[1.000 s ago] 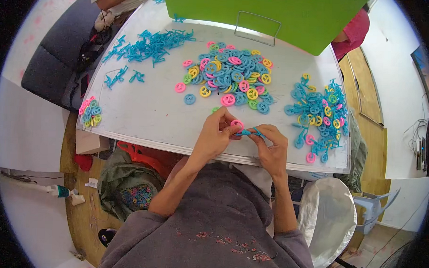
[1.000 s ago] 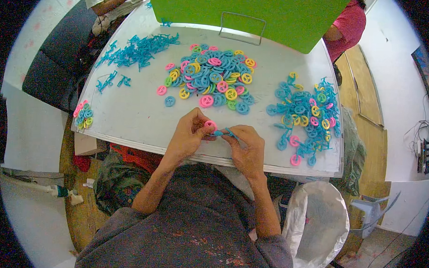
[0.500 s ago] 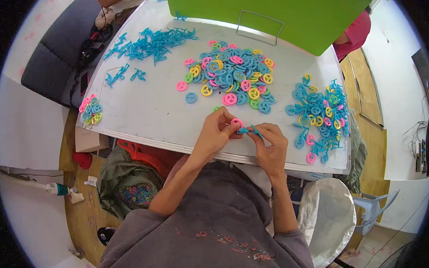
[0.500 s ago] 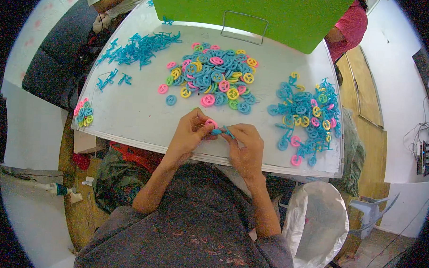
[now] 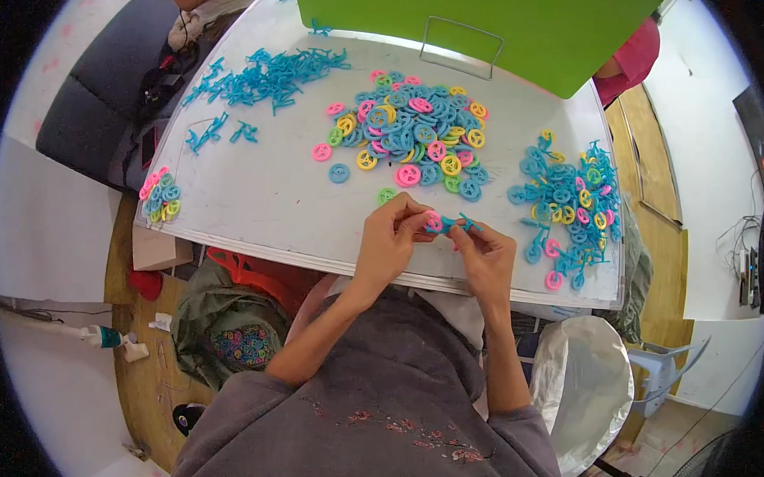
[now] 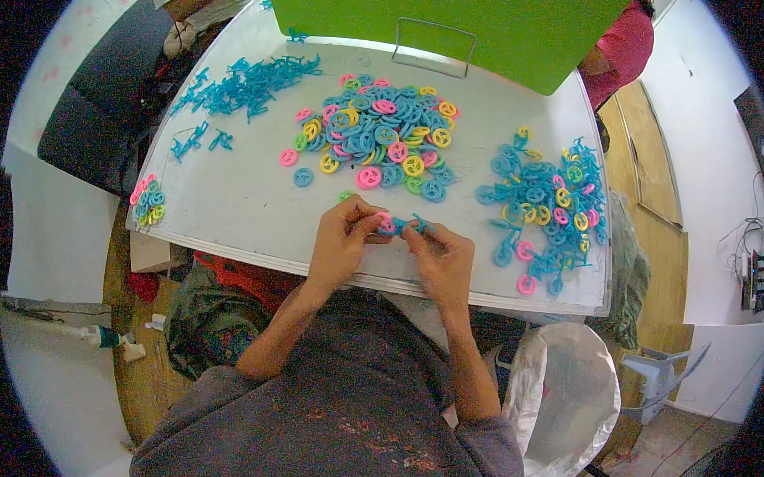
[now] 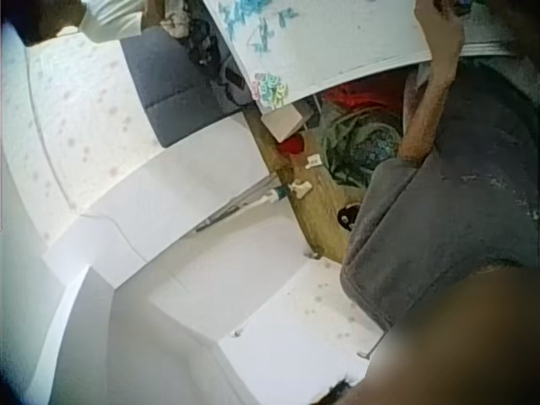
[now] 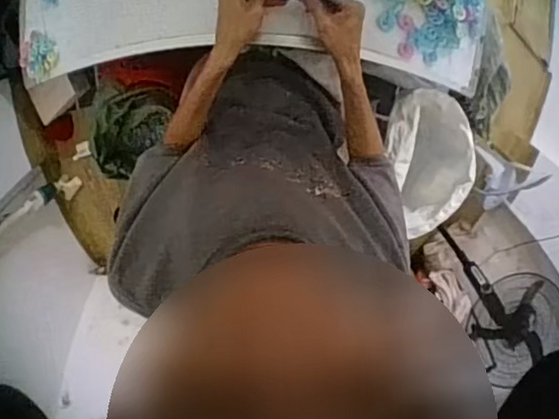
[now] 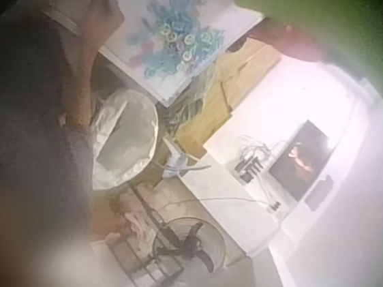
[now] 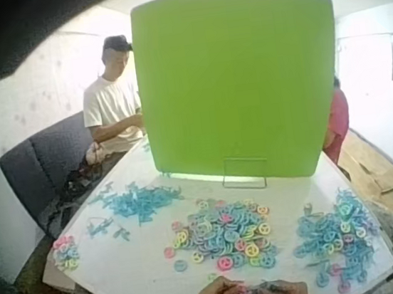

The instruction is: Assembling and sorting small colorful plastic smiley face pieces by interlocking them.

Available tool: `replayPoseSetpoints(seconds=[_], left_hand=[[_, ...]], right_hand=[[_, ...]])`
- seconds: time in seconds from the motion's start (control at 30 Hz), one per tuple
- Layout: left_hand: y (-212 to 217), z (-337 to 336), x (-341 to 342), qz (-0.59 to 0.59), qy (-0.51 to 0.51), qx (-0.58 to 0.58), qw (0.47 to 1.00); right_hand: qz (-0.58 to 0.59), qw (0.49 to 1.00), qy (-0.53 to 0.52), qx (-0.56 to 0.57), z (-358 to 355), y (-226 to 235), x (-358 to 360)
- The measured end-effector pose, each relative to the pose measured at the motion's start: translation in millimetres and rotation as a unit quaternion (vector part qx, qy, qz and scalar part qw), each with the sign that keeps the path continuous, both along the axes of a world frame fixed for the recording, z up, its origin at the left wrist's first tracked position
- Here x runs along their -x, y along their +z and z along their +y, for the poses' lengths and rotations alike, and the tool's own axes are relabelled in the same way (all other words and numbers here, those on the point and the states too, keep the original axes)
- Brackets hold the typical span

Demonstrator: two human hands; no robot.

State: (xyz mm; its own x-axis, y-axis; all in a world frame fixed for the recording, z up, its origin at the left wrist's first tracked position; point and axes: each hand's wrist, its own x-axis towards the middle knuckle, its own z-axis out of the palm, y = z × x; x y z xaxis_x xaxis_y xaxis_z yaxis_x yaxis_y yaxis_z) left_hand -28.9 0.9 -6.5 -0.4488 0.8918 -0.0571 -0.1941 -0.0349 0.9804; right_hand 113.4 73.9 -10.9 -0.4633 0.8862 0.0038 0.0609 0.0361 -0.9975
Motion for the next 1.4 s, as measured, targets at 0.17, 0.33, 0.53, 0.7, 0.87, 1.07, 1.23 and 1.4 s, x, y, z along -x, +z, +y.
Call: replayPoseSetpoints(seconds=[0.17,0.33,0.53,0.7,0.87,1.07,1.23,1.4], left_hand=[[5,2,-12,0.074,0.07,-0.061,0.993],[7,2,-18,0.11,0.095,-0.08,0.986],[2,1,-21,0.189,0.103,-0.093,0.972],[2,-2,-18,0.202,0.085,0.006,0.976],[-7,0,-4,0.092,0.055,-0.041,0.993],[0,-9,-7,0.111,0.009,0.005,0.994],[-1,-10,-15,0.172,0.092,-0.062,0.979],[-1,-11,-14,0.192,0.145,-0.112,0.964]], right_hand=[[0.019,0.999,-0.01,0.048,1,6,3],[0.035,0.997,-0.019,0.072,0,11,5],[0.047,0.997,-0.015,0.068,-1,11,7],[-0.012,0.987,-0.14,-0.079,-17,0,18],[-0.026,0.988,-0.062,-0.141,-8,-5,8],[-0.023,0.995,0.008,-0.096,4,2,-3],[0.038,0.99,-0.009,-0.135,-1,-2,5],[0.023,0.991,-0.002,-0.131,-7,2,8]])
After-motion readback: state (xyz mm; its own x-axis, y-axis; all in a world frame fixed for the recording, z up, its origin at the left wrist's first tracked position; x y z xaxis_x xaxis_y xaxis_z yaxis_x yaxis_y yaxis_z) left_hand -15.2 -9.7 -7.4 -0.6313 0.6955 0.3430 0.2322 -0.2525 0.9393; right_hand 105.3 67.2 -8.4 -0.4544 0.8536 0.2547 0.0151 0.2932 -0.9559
